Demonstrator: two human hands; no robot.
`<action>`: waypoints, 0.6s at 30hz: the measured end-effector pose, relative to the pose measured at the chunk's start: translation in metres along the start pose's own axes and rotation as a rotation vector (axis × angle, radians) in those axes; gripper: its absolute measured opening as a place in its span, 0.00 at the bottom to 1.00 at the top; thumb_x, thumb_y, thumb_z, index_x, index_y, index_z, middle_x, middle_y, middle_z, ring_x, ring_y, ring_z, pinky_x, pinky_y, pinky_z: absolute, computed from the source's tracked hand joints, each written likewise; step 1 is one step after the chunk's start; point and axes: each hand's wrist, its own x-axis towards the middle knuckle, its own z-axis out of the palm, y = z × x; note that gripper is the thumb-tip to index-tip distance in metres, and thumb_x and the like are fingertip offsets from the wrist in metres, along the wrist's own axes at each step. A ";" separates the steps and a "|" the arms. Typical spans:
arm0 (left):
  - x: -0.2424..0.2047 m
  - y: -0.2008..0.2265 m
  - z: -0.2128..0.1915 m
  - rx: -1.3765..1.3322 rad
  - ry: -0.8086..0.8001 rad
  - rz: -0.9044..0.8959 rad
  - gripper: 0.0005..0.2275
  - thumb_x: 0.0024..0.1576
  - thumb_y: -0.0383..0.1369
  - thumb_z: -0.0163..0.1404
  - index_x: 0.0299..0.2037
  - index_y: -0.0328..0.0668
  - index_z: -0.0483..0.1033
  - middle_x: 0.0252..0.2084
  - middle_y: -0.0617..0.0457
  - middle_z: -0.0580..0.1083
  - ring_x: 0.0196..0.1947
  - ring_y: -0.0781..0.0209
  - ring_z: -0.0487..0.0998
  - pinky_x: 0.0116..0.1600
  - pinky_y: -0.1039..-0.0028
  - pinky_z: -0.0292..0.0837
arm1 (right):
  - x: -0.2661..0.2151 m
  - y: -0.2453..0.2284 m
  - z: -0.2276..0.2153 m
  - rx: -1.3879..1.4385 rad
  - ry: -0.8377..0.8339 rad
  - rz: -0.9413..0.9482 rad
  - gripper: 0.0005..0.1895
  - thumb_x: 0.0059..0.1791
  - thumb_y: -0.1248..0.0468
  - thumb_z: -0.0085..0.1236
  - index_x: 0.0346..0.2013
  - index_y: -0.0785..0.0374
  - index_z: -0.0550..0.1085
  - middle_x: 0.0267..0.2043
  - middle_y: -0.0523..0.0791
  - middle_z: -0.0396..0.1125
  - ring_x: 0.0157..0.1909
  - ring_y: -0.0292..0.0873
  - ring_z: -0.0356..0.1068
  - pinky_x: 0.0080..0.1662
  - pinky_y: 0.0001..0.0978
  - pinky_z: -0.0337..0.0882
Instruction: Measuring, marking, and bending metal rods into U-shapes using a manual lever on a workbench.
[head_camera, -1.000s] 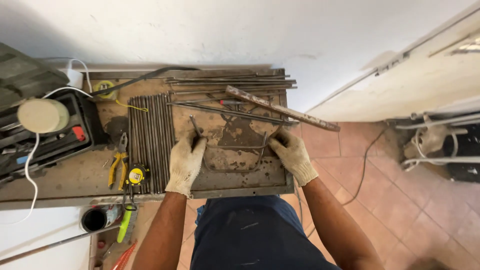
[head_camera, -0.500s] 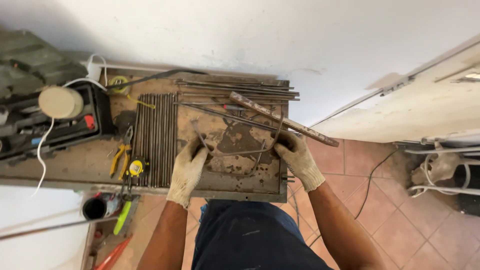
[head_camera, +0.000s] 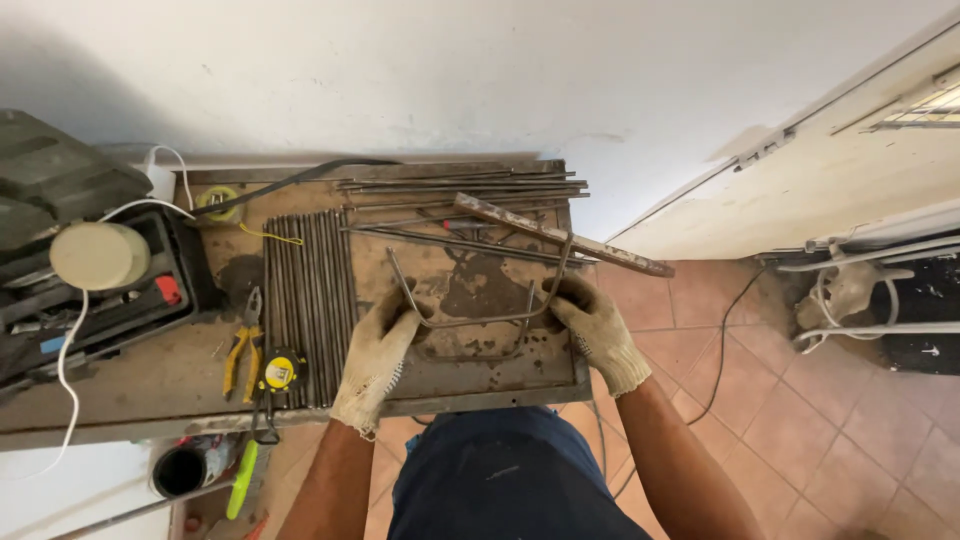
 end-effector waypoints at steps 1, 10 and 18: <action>0.002 -0.003 -0.003 -0.017 -0.013 0.003 0.22 0.60 0.29 0.49 0.65 0.30 0.70 0.43 0.34 0.79 0.42 0.50 0.81 0.51 0.65 0.80 | 0.000 0.002 0.002 -0.041 0.003 0.012 0.18 0.47 0.61 0.63 0.52 0.55 0.80 0.48 0.51 0.77 0.54 0.50 0.75 0.57 0.45 0.73; -0.005 0.002 -0.016 0.032 -0.118 0.049 0.21 0.59 0.29 0.50 0.63 0.33 0.72 0.42 0.36 0.80 0.40 0.50 0.82 0.50 0.64 0.80 | -0.021 0.016 0.009 0.061 0.086 0.017 0.17 0.47 0.65 0.64 0.50 0.64 0.79 0.43 0.55 0.76 0.46 0.50 0.77 0.47 0.46 0.78; 0.002 -0.010 -0.012 -0.060 -0.096 0.101 0.20 0.59 0.25 0.48 0.63 0.27 0.71 0.46 0.33 0.79 0.45 0.49 0.80 0.54 0.65 0.78 | -0.028 0.017 0.006 0.097 0.107 -0.101 0.17 0.46 0.66 0.65 0.50 0.66 0.79 0.43 0.57 0.76 0.46 0.50 0.76 0.47 0.47 0.77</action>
